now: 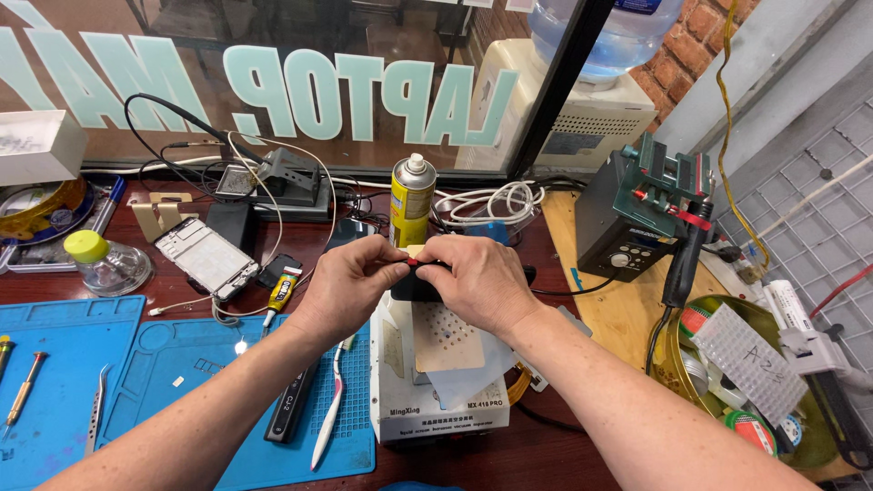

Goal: The person uses a small screwdriver to remove screws from a disassembled smartphone, then reassembles the device by aligning and snapping the back cover into place. The phone is handled throughout and placed on a workbench with various tools.

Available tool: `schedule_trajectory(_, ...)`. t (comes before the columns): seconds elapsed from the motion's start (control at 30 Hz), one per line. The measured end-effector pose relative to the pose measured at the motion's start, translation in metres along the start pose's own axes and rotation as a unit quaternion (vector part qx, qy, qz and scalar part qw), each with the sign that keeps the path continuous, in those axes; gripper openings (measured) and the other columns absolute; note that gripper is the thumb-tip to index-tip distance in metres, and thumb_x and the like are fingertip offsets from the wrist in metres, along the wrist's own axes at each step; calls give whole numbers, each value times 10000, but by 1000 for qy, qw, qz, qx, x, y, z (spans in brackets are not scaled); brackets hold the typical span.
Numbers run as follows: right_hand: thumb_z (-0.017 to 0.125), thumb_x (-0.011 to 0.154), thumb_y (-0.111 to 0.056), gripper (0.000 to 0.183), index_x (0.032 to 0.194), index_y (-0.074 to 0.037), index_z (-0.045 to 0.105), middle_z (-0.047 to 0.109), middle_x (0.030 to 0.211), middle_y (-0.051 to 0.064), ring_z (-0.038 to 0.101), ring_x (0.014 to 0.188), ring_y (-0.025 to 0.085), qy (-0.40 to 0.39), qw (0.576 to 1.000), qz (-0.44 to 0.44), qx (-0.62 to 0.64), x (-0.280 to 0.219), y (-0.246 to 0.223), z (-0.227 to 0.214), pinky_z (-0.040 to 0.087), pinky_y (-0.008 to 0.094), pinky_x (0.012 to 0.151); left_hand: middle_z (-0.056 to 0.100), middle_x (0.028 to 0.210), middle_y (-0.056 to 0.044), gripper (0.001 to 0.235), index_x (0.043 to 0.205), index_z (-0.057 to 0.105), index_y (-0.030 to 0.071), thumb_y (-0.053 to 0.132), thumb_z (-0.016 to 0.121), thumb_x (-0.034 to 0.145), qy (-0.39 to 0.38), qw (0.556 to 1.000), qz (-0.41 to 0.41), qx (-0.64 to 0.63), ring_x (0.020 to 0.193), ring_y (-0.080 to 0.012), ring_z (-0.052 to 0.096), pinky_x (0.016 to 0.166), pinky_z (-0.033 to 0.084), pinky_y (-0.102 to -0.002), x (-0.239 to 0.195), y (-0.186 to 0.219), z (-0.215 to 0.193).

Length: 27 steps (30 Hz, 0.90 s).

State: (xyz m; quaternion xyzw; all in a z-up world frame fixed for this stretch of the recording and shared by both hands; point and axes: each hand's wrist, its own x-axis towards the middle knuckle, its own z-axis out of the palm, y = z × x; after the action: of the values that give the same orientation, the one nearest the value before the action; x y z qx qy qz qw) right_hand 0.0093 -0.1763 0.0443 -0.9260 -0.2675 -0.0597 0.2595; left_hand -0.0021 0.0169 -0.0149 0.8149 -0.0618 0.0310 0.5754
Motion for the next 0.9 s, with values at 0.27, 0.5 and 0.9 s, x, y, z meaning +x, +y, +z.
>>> schedule_trajectory(0.27,710,843,-256,251,1058,-128,713,768,936,92,739,874,293,-20,1000,7,0,5,-4,-4,571,439,763,766,1026,-32,225,1100,681,26,128,714,903,-33,995,-15,-93,973,-68,714,869,580,-258,-2,-2,-7)
schedule_trajectory(0.5,687,887,-240,188,1028,-125,732,770,886,110,750,826,294,-36,999,-6,8,12,-8,0,584,418,745,766,942,-42,168,1050,718,13,127,719,926,-6,997,5,-72,871,-81,691,804,581,-259,-1,-7,-2)
schedule_trajectory(0.9,689,887,-228,149,992,-129,728,770,878,81,746,825,279,-2,1000,-4,26,7,-4,8,577,412,733,771,883,-21,128,991,720,22,109,741,900,48,997,32,-42,822,-63,698,752,574,-247,-4,-9,5)
